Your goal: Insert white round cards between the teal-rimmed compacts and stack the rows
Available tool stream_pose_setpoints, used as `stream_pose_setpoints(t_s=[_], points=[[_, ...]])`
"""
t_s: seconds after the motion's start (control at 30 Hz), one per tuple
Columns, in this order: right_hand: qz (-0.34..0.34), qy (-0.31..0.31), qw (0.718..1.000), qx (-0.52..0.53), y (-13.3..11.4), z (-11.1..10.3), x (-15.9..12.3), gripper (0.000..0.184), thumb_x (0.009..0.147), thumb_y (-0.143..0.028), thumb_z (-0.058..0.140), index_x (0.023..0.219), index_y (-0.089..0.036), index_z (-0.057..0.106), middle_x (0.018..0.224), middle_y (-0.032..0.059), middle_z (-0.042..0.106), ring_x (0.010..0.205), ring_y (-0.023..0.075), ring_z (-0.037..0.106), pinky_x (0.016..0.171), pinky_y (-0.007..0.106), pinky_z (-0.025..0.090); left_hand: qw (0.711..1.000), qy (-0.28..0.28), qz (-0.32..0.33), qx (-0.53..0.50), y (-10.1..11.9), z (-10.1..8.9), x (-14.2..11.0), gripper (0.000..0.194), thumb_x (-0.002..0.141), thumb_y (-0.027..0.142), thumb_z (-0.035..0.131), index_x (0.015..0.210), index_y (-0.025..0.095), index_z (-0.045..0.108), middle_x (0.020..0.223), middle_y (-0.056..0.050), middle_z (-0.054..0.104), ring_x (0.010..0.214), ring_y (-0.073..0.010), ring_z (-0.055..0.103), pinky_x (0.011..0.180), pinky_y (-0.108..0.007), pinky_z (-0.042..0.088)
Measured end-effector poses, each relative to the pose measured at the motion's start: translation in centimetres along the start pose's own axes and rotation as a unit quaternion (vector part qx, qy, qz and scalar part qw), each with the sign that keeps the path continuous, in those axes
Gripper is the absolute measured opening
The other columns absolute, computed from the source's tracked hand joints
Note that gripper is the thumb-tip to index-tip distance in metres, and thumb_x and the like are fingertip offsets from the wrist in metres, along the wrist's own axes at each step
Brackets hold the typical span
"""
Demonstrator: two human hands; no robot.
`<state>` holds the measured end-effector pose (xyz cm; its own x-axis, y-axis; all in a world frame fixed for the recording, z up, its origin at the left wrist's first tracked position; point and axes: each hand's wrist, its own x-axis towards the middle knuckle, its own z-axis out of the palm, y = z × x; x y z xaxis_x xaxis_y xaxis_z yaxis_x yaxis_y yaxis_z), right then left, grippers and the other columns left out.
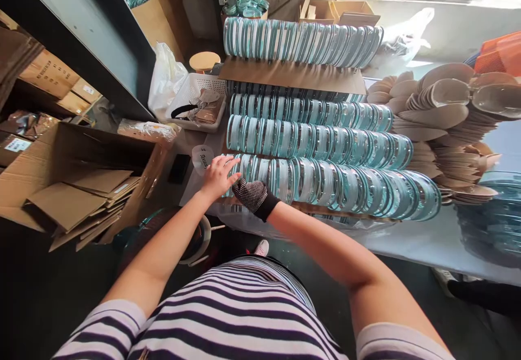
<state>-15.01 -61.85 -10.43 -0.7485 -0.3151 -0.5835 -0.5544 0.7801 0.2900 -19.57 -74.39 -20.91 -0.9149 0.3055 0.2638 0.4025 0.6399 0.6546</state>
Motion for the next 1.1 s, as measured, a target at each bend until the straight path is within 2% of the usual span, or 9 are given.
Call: stream_pose_setpoints(t_s=[0.17,0.3,0.4,0.5,0.57,0.63,0.73,0.87,1.1], points=[[-0.002,-0.021,1.000,0.023,-3.3,3.5,-0.2,0.057,0.095,-0.009,0.014,0.130,-0.014,0.058,0.121,0.0191,0.064,0.096,0.0245,0.065,0.074,0.035,0.052,1.000,0.006,0.001,0.007,0.0,0.3,0.0,0.050,0.093,0.053,0.048,0.136,0.029,0.056,0.140,-0.005,0.055,0.132,-0.0259,0.041,0.104,-0.040,0.042],[0.035,-0.011,0.999,0.040,-4.1,3.9,-1.2,0.054,0.097,-0.013,0.017,0.121,-0.019,0.065,0.109,0.0148,0.070,0.088,0.0216,0.067,0.069,0.031,0.050,1.000,0.018,0.001,0.017,0.2,-0.2,-0.3,0.049,0.093,0.052,0.047,0.135,0.030,0.057,0.142,-0.007,0.054,0.133,-0.0273,0.041,0.105,-0.043,0.040],[0.089,0.019,0.995,0.047,-0.8,1.7,-2.3,0.049,0.101,-0.027,0.020,0.128,-0.026,0.060,0.107,0.0111,0.071,0.085,0.0206,0.068,0.068,0.029,0.049,0.998,0.035,0.028,0.038,1.2,-0.9,-0.7,0.054,0.090,0.057,0.049,0.136,0.028,0.056,0.149,-0.008,0.046,0.140,-0.0307,0.035,0.112,-0.049,0.031],[0.196,0.053,0.979,0.024,5.2,-1.6,-1.6,0.051,0.101,-0.028,0.018,0.141,-0.018,0.048,0.119,0.0193,0.066,0.103,0.0276,0.065,0.080,0.036,0.049,0.994,0.015,0.104,0.043,2.7,-0.9,-0.9,0.066,0.087,0.061,0.051,0.144,0.027,0.047,0.154,-0.008,0.041,0.146,-0.0319,0.026,0.119,-0.054,0.017],[0.216,-0.003,0.976,0.010,8.7,-3.5,0.2,0.045,0.099,-0.028,0.029,0.135,-0.018,0.055,0.118,0.0194,0.067,0.106,0.0297,0.065,0.081,0.037,0.049,0.990,-0.018,0.135,0.039,3.5,-0.5,-0.8,0.068,0.087,0.060,0.053,0.146,0.027,0.044,0.153,-0.007,0.042,0.145,-0.0318,0.029,0.119,-0.057,0.013],[0.180,-0.073,0.981,0.012,10.8,-4.7,2.6,0.036,0.096,-0.027,0.041,0.122,-0.020,0.065,0.112,0.0159,0.070,0.103,0.0283,0.066,0.079,0.034,0.049,0.989,-0.045,0.138,0.034,3.9,0.0,-0.6,0.067,0.087,0.060,0.053,0.145,0.029,0.045,0.153,-0.007,0.042,0.143,-0.0316,0.032,0.119,-0.059,0.014],[0.115,-0.122,0.986,0.012,11.6,-5.5,5.3,0.027,0.091,-0.021,0.052,0.110,-0.017,0.071,0.111,0.0151,0.070,0.104,0.0283,0.066,0.082,0.034,0.049,0.990,-0.056,0.126,0.028,3.8,0.5,-0.4,0.066,0.086,0.062,0.054,0.144,0.030,0.047,0.153,-0.006,0.042,0.143,-0.0319,0.032,0.118,-0.059,0.016],[0.058,-0.177,0.983,-0.004,11.6,-6.1,6.2,0.033,0.084,-0.018,0.062,0.116,-0.017,0.069,0.111,0.0133,0.070,0.104,0.0264,0.066,0.083,0.033,0.048,0.990,-0.057,0.126,0.027,3.4,0.6,-0.3,0.067,0.085,0.062,0.055,0.144,0.031,0.046,0.154,-0.006,0.041,0.143,-0.0321,0.032,0.118,-0.059,0.015],[0.043,-0.207,0.977,-0.028,11.3,-6.9,6.2,0.041,0.078,-0.024,0.068,0.117,-0.012,0.068,0.110,0.0128,0.070,0.098,0.0252,0.066,0.079,0.030,0.047,0.990,-0.061,0.122,0.031,3.6,0.6,-0.4,0.067,0.085,0.062,0.054,0.144,0.031,0.047,0.154,-0.006,0.041,0.144,-0.0310,0.031,0.118,-0.058,0.015]])
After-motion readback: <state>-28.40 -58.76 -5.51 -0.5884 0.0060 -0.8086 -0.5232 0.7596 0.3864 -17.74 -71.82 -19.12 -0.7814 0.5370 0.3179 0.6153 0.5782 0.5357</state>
